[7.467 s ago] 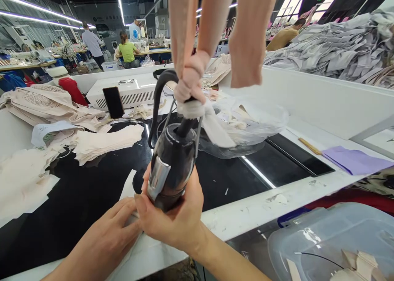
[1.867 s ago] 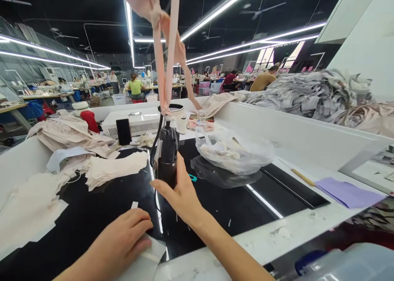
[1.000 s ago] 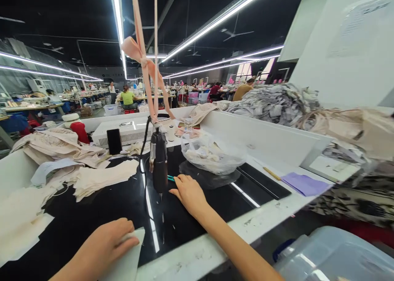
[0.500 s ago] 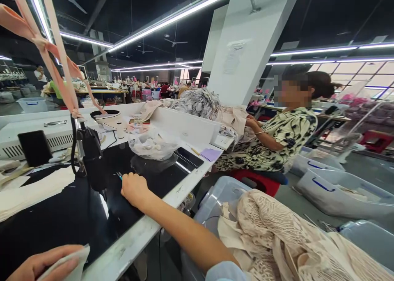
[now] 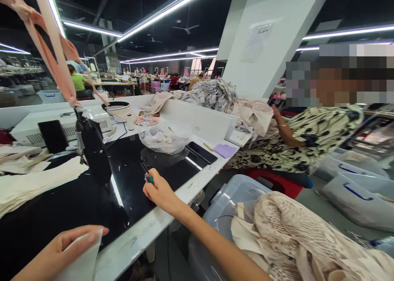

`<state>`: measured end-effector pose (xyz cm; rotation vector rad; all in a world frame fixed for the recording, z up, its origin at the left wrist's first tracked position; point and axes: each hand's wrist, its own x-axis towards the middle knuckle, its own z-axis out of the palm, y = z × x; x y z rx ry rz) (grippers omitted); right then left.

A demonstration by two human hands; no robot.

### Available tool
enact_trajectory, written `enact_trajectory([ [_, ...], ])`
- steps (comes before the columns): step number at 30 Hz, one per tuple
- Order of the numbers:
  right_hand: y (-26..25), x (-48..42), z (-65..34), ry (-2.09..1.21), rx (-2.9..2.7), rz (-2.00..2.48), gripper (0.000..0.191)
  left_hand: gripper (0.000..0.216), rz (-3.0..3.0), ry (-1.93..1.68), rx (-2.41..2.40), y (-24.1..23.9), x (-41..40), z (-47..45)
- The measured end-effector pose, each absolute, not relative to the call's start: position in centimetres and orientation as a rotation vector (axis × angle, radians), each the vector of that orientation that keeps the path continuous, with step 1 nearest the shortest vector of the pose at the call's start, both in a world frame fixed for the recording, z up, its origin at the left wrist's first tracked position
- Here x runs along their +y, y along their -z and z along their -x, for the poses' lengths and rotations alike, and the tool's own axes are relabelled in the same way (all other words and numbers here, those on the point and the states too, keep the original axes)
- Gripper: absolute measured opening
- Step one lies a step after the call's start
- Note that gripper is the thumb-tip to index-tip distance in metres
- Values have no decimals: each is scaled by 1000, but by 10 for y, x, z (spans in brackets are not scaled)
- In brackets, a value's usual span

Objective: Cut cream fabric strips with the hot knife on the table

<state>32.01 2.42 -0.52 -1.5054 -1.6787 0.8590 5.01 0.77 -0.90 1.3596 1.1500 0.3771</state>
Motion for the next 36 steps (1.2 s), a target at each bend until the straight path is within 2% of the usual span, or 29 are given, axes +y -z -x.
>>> enact_trajectory([
  [4, -1, -3, -318, -1086, -1706, 1277, 26, 69, -1320, -365, 1110, 2, 6, -55],
  [7, -6, -17, -317, -1088, -1846, 1296, 24, 68, -1301, -351, 1078, -1, 5, -55],
  [12, -7, -34, -311, -1186, -1930, 1379, 52, 63, -1318, -360, 1059, -3, 3, -51],
  [15, -3, -38, -307, -1227, -1895, 1397, 59, 63, -1289, -357, 1058, -2, 3, -50],
  [21, 1, -37, -303, -1172, -1974, 1364, 58, 60, -1356, -366, 1049, 0, 0, -47],
  [29, 2, -39, -296, -1068, -2114, 1205, 41, 45, -1441, -364, 986, -8, -1, -52],
  [36, -2, -40, -289, -1042, -2159, 1196, 36, 49, -1464, -318, 1009, -11, -4, -54],
])
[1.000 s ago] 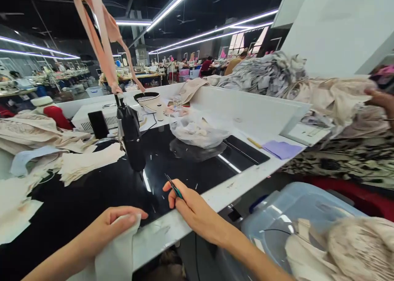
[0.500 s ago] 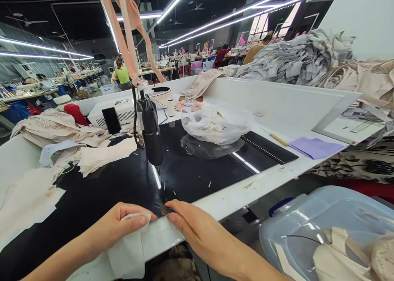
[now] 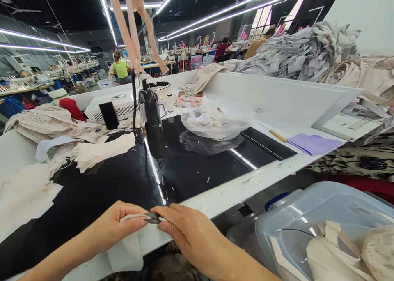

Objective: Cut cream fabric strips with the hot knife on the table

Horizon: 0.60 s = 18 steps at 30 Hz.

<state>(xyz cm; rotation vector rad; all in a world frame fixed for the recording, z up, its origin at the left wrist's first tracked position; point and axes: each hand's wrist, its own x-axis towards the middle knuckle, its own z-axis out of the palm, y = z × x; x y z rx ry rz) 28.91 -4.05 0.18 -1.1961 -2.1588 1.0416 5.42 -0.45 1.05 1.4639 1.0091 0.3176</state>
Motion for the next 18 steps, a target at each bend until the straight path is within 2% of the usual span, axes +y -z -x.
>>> enact_trajectory([
  [5, 0, -39, -291, -1010, -2090, 1214, 40, 44, -1459, -366, 983, -10, -4, -52],
  [18, 5, -36, -287, -1027, -2162, 1266, 34, 39, -1456, -328, 948, -1, 3, -48],
])
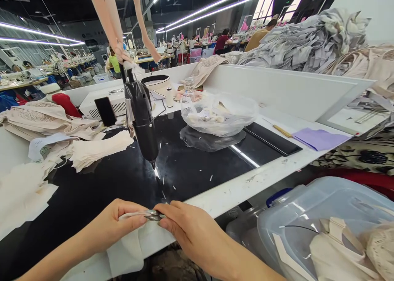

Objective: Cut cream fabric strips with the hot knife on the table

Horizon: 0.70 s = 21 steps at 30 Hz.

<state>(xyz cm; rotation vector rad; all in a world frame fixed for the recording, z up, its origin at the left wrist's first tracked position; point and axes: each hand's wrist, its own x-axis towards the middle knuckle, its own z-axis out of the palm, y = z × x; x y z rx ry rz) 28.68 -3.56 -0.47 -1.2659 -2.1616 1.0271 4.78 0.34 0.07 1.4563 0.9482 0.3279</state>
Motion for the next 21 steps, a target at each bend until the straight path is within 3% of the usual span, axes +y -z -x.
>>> enact_trajectory([
  [21, 2, -33, -282, -1098, -2198, 1297, 31, 40, -1553, -316, 958, 2, 4, -47],
])
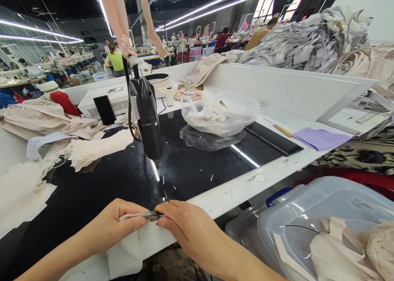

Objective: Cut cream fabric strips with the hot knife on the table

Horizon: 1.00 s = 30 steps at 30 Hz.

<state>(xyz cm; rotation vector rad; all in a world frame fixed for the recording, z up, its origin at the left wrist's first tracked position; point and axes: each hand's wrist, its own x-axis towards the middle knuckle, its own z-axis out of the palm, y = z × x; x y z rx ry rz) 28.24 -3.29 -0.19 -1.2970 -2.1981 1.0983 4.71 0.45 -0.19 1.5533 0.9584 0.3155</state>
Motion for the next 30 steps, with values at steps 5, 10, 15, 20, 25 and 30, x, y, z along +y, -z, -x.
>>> enact_trajectory([
  [5, 8, -33, -284, -1090, -2215, 1280, 36, 40, -1562, -310, 962, -1, 3, -49],
  [10, 11, -33, -283, -1074, -2213, 1298, 36, 38, -1535, -314, 950, -2, 3, -49],
  [15, 4, -33, -280, -1072, -2223, 1294, 32, 33, -1531, -310, 956, -2, 2, -50],
  [20, 1, -33, -279, -1073, -2239, 1296, 30, 31, -1534, -316, 966, -3, 1, -52],
  [25, 2, -32, -277, -1076, -2243, 1298, 28, 33, -1522, -297, 1000, -4, 1, -54],
  [30, 5, -33, -276, -1062, -2227, 1286, 31, 32, -1520, -296, 1002, -3, 1, -54],
])
